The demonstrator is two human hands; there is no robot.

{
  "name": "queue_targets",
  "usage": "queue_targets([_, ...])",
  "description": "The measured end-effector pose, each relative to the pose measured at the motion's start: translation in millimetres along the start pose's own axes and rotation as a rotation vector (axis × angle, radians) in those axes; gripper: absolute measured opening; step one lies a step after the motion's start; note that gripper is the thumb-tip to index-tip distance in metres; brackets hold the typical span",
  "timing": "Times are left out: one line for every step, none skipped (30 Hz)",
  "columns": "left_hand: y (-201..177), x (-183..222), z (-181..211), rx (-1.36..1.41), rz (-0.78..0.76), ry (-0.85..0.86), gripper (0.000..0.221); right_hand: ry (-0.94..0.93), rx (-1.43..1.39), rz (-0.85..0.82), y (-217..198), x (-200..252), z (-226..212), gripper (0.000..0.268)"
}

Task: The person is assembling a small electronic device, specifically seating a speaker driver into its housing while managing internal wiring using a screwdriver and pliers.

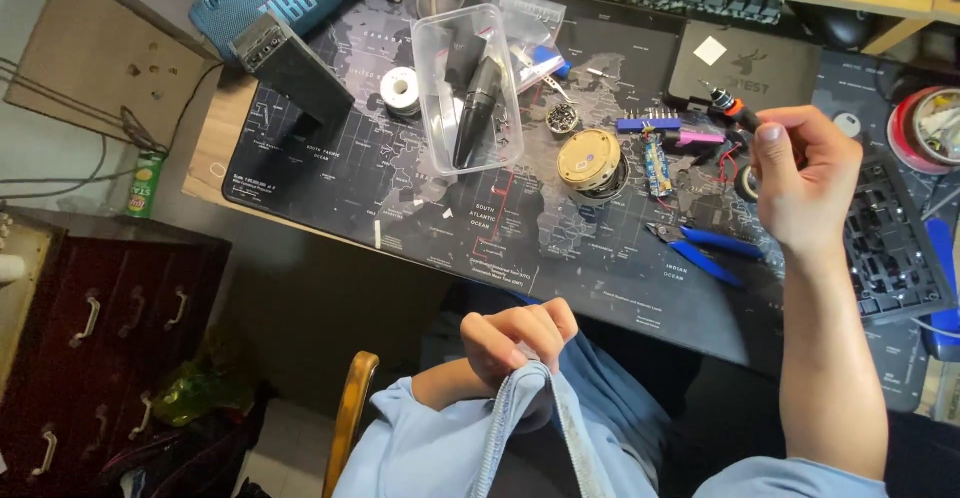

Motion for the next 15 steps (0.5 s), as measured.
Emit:
queue_targets([-0.3, 0.1, -0.1, 0.001, -0.013, -0.002, 0.023, -0.003, -0.004, -0.006, 0.2, 0.0, 0.6, 0.031])
queue_targets([-0.6, 0.9, -0.3, -0.001, -0.014, -0.002, 0.023, -0.003, -0.005, -0.007, -0.2, 0.4, -1.7, 0.031])
queue_targets([-1.3, 1.6, -0.3, -0.001, -0.003, -0.002, 0.023, -0.005, 0.007, -0.007, -0.7, 0.9, -4.3, 0.030])
queue_targets([-2.1, 2.6, -0.1, -0.001, 0.008, -0.001, 0.023, -0.008, 0.018, -0.008, -0.7, 1.2, -6.8, 0.030])
queue_targets([-1.5, 1.9, -0.3, -0.005, 0.008, 0.000, 0.023, -0.010, 0.015, -0.010, 0.0, 0.9, -5.3, 0.030])
queue_targets([-0.8, 1.2, 0.6, -0.009, 0.008, 0.016, 0.022, -0.002, 0.008, -0.008, 0.0, 1.4, -3.2, 0.029])
queue_targets([0.1, 0.6, 1.3, -0.014, 0.008, 0.033, 0.021, 0.007, 0.002, -0.005, -0.2, 1.9, -1.0, 0.028])
queue_targets([3.0, -0.1, 2.0, -0.014, 0.007, 0.032, 0.021, 0.007, 0.001, -0.004, -0.2, 2.0, -0.6, 0.028])
queue_targets([3.8, -0.8, 3.8, -0.046, 0.043, 0.047, 0.023, 0.009, -0.008, -0.006, -0.1, 2.1, -0.2, 0.029])
queue_targets([4.5, -1.7, 5.6, -0.078, 0.079, 0.062, 0.026, 0.009, -0.018, -0.007, 0.1, 1.7, 0.2, 0.030])
queue_targets([2.4, -1.6, 7.5, -0.078, 0.077, 0.062, 0.026, 0.008, -0.019, -0.006, -0.1, 1.4, -0.3, 0.030])
queue_targets([2.1, -1.2, 8.5, -0.082, 0.052, 0.042, 0.024, 0.006, -0.009, -0.008, -0.2, 1.6, -0.8, 0.030])
queue_targets([1.6, -0.6, 9.3, -0.085, 0.027, 0.022, 0.023, 0.005, 0.002, -0.010, -0.1, 1.8, -1.2, 0.030])
queue_targets([2.7, -1.9, 8.8, -0.084, 0.028, 0.021, 0.023, 0.006, 0.002, -0.009, -0.2, 1.5, -2.2, 0.030])
queue_targets([3.6, -3.1, 9.6, -0.090, 0.033, 0.043, 0.023, -0.003, 0.004, -0.010, -0.3, 1.2, -3.6, 0.030])
Point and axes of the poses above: each hand's wrist, its own x-axis away from the middle knuckle, its own y-axis out of the palm, z = x × y, the point moved 6 cm from there along -x, towards the middle knuckle, and after that the axes turned 15 degrees about x, right-handed, at the moved point
